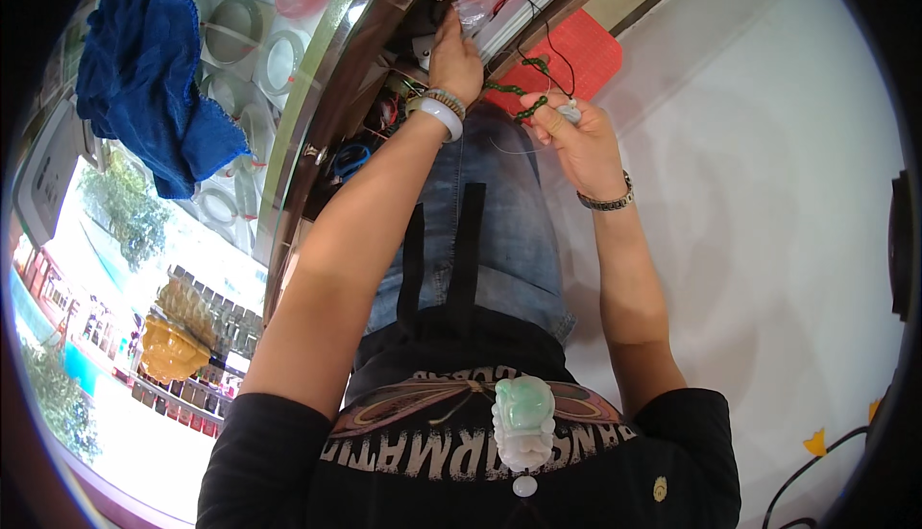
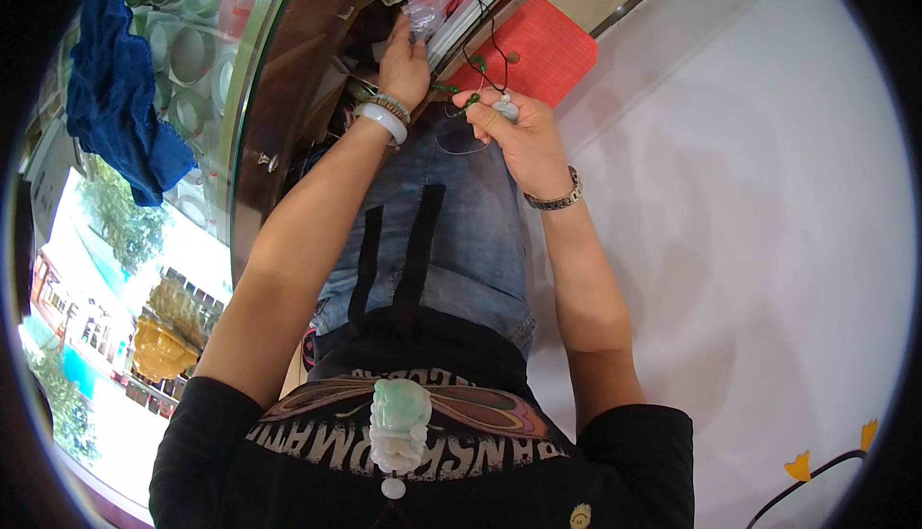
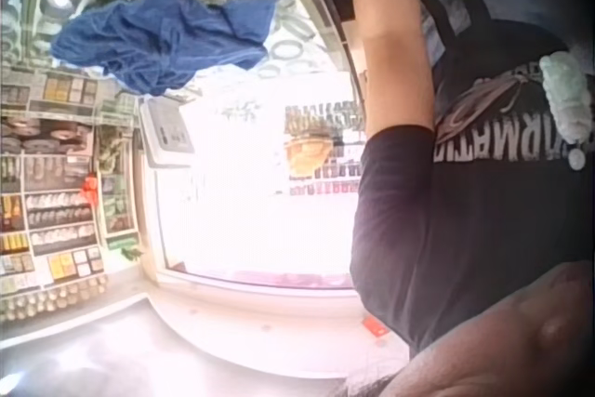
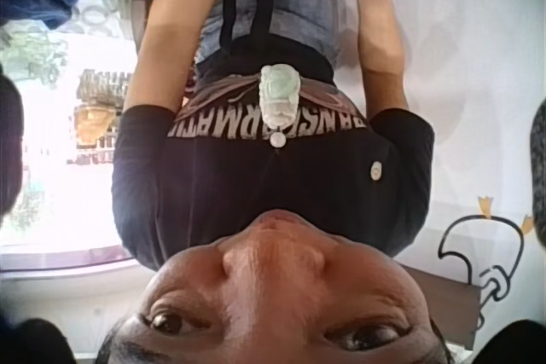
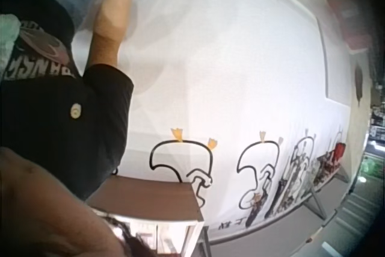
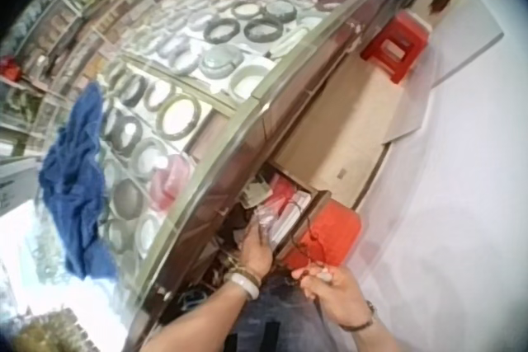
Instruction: The person retrieves a spool of green thread and a beaded necklace from a drawer, then lays a white cloth on the counter. They cut the necklace with scissors, separate the beads, and begin threading them onto a new string. The person continues to thread beads and tie knots to secure the necklace.
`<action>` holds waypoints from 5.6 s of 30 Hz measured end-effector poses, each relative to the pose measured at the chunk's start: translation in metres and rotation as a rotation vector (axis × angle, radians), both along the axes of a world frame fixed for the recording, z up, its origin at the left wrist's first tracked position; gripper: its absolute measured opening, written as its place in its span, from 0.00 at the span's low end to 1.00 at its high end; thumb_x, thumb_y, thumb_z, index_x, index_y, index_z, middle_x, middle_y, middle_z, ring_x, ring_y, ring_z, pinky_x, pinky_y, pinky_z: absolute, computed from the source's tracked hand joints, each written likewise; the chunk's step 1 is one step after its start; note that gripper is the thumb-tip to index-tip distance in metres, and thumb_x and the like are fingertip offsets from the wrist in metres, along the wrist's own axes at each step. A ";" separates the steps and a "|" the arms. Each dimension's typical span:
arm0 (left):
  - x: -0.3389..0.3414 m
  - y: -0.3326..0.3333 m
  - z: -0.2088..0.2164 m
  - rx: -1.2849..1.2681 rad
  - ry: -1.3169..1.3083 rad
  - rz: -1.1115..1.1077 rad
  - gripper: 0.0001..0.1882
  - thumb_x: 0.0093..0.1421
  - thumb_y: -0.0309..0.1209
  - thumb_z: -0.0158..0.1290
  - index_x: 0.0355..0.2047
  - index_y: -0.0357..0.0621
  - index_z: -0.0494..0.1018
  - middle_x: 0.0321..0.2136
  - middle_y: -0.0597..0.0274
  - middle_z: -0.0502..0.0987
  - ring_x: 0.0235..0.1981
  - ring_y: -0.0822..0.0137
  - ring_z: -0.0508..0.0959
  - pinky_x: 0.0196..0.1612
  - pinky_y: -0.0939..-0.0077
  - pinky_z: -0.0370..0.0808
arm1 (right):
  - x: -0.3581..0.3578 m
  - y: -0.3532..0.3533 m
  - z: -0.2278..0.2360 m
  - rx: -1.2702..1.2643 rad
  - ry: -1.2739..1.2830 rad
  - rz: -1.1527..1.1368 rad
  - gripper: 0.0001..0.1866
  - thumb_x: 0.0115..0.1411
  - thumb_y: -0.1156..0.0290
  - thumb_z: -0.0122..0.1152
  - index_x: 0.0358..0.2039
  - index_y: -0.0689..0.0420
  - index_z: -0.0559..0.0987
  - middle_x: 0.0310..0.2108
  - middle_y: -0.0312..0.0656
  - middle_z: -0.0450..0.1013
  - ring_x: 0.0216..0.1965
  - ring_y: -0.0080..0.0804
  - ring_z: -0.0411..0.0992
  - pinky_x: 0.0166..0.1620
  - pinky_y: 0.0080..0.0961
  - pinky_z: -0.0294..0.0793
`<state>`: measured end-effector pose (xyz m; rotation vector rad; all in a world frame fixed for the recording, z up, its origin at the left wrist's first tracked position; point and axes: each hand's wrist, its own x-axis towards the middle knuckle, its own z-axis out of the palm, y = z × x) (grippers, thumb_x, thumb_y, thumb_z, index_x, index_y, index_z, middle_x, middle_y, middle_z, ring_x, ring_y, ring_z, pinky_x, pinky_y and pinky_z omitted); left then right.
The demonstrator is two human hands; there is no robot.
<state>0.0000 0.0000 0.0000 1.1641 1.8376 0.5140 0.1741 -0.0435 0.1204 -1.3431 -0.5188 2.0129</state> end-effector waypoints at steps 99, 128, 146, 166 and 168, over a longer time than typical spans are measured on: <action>-0.039 -0.049 0.052 -0.250 -0.874 0.926 0.05 0.66 0.33 0.52 0.33 0.48 0.73 0.22 0.71 0.72 0.18 0.77 0.65 0.18 0.83 0.59 | 0.005 0.017 0.065 -0.027 -0.075 0.125 0.04 0.62 0.75 0.59 0.36 0.62 0.78 0.42 0.36 0.77 0.29 0.14 0.67 0.35 0.14 0.69; -0.245 0.057 0.475 0.804 -1.328 0.127 0.10 0.72 0.34 0.41 0.43 0.42 0.67 0.24 0.67 0.68 0.25 0.74 0.65 0.36 0.74 0.69 | -0.206 0.218 0.364 1.172 0.108 0.635 0.08 0.61 0.72 0.61 0.37 0.63 0.82 0.37 0.32 0.79 0.30 0.11 0.69 0.33 0.13 0.69; -0.251 0.064 0.247 0.400 -1.038 0.868 0.20 0.68 0.33 0.48 0.56 0.36 0.64 0.40 0.59 0.75 0.38 0.71 0.74 0.46 0.74 0.74 | -0.227 0.224 0.179 0.862 -0.549 0.816 0.15 0.65 0.65 0.57 0.44 0.63 0.79 0.32 0.39 0.79 0.32 0.21 0.76 0.36 0.19 0.76; -0.271 0.061 0.279 0.609 0.186 0.226 0.14 0.61 0.28 0.49 0.45 0.38 0.77 0.44 0.50 0.77 0.46 0.49 0.76 0.50 0.64 0.71 | -0.106 0.158 0.245 0.261 0.165 0.393 0.26 0.72 0.47 0.32 0.46 0.57 0.70 0.44 0.58 0.75 0.38 0.39 0.79 0.28 0.22 0.77; -0.251 0.042 0.286 0.633 0.020 0.300 0.13 0.61 0.25 0.50 0.46 0.39 0.76 0.43 0.53 0.78 0.44 0.58 0.77 0.48 0.70 0.72 | -0.107 0.144 0.223 0.125 0.234 0.378 0.29 0.71 0.45 0.32 0.50 0.59 0.69 0.49 0.59 0.73 0.44 0.43 0.77 0.37 0.29 0.80</action>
